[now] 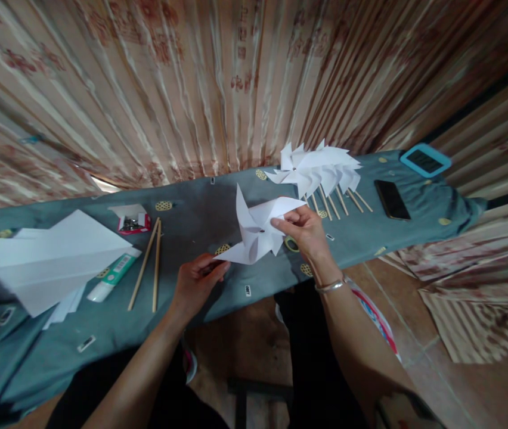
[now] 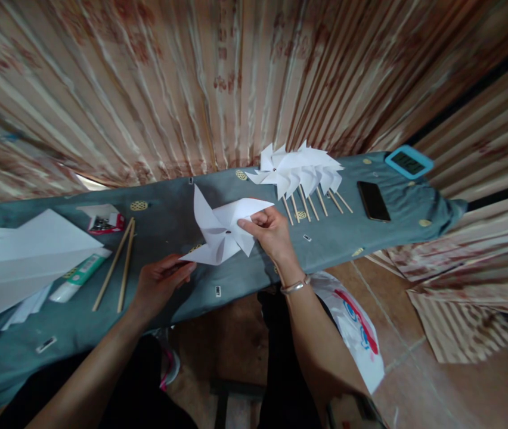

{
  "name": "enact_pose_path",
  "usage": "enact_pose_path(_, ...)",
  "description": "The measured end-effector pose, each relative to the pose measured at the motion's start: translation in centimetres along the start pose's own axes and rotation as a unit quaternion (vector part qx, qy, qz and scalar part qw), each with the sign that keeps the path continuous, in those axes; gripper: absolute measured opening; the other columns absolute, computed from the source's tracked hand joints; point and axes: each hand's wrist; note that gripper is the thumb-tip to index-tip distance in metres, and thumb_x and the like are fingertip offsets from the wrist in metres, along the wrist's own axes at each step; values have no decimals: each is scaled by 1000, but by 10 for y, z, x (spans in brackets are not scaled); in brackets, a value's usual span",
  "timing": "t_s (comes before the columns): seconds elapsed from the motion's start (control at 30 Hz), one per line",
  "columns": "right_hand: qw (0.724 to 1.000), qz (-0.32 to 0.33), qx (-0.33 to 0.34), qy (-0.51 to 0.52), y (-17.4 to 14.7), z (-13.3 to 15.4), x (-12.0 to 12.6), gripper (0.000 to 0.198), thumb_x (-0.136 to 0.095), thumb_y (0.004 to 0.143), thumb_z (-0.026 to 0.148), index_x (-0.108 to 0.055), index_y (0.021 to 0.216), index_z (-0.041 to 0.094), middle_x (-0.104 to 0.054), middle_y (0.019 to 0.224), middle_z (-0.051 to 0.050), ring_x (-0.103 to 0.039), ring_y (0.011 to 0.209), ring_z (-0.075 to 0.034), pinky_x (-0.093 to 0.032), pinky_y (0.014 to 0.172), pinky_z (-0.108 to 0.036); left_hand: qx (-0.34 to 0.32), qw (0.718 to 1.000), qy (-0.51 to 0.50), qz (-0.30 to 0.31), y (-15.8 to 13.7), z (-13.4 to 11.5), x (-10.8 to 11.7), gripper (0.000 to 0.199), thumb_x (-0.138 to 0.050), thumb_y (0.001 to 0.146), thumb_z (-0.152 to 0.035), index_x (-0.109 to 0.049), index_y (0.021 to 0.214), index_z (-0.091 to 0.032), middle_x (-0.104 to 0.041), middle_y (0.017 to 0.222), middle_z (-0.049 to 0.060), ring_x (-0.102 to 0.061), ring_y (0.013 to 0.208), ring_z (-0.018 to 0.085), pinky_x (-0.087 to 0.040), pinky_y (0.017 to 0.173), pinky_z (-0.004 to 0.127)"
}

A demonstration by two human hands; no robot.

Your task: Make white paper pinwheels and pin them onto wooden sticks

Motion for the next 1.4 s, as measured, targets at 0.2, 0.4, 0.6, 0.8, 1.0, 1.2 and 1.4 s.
enact_pose_path(0.2, 1000, -24, 0, 7, 0, 0, -4, 39, -89, 47, 37, -57, 66, 23, -62, 59, 7, -52, 55, -10, -43, 54, -25, 1, 1000, -1, -3, 0, 4, 1, 21, -79, 65, -34, -75, 75, -17, -68, 64, 1, -60, 58, 13, -46, 52, 21)
enact_pose_path(0.4, 999, -33, 8, 23, 0, 0, -6, 40, -87, 50, 32, -49, 55, 22, -50, 51, 9, -42, 48, -7, -35, 50, -24, -10, 1000, -12, -1, 1, 7, -1, 19, -74, 69, -31, -75, 81, -17, -71, 76, 3, -61, 59, 12, -48, 55, 23)
enact_pose_path(0.6, 999, -31, -3, 32, -1, -2, -7, 40, -88, 51, 34, -52, 58, 22, -51, 52, 8, -43, 50, -8, -35, 50, -24, -26, 999, -30, -10, 1, 9, -2, 18, -73, 68, -28, -77, 83, -17, -69, 80, 2, -58, 56, 10, -49, 54, 22)
enact_pose_path(0.8, 1000, -27, 0, 8, 1, -7, -6, 40, -88, 52, 40, -52, 56, 23, -51, 53, 6, -45, 52, -10, -40, 52, -27, -12, 999, -39, -5, 0, 10, -1, 21, -73, 69, -30, -78, 86, -18, -70, 77, 2, -62, 61, 12, -52, 59, 24)
enact_pose_path(1.0, 1000, -26, 5, -15, 2, -11, -5, 39, -88, 54, 44, -55, 58, 23, -52, 53, 5, -49, 55, -12, -42, 53, -28, -23, 1000, 0, -10, 0, 8, -1, 22, -73, 69, -33, -79, 86, -20, -76, 90, 6, -67, 80, 18, -53, 72, 27)
enact_pose_path(1.2, 999, -18, -11, 26, 0, -9, -7, 39, -89, 52, 41, -55, 55, 22, -50, 53, 7, -44, 51, -9, -39, 52, -26, -32, 999, -2, -7, 1, 12, -1, 19, -72, 71, -31, -79, 86, -21, -76, 90, 4, -68, 84, 18, -52, 78, 28)
enact_pose_path(1.4, 999, -14, -25, 35, -2, -4, -12, 43, -90, 50, 40, -52, 52, 21, -48, 51, 7, -41, 50, -8, -37, 49, -24, -34, 999, 13, -8, 1, 16, -2, 20, -71, 72, -31, -79, 87, -21, -76, 88, 4, -67, 79, 17, -50, 71, 27)
Point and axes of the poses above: each hand's wrist, its own y-axis towards the middle knuckle, its own x-axis out of the back of the hand, z = x × y
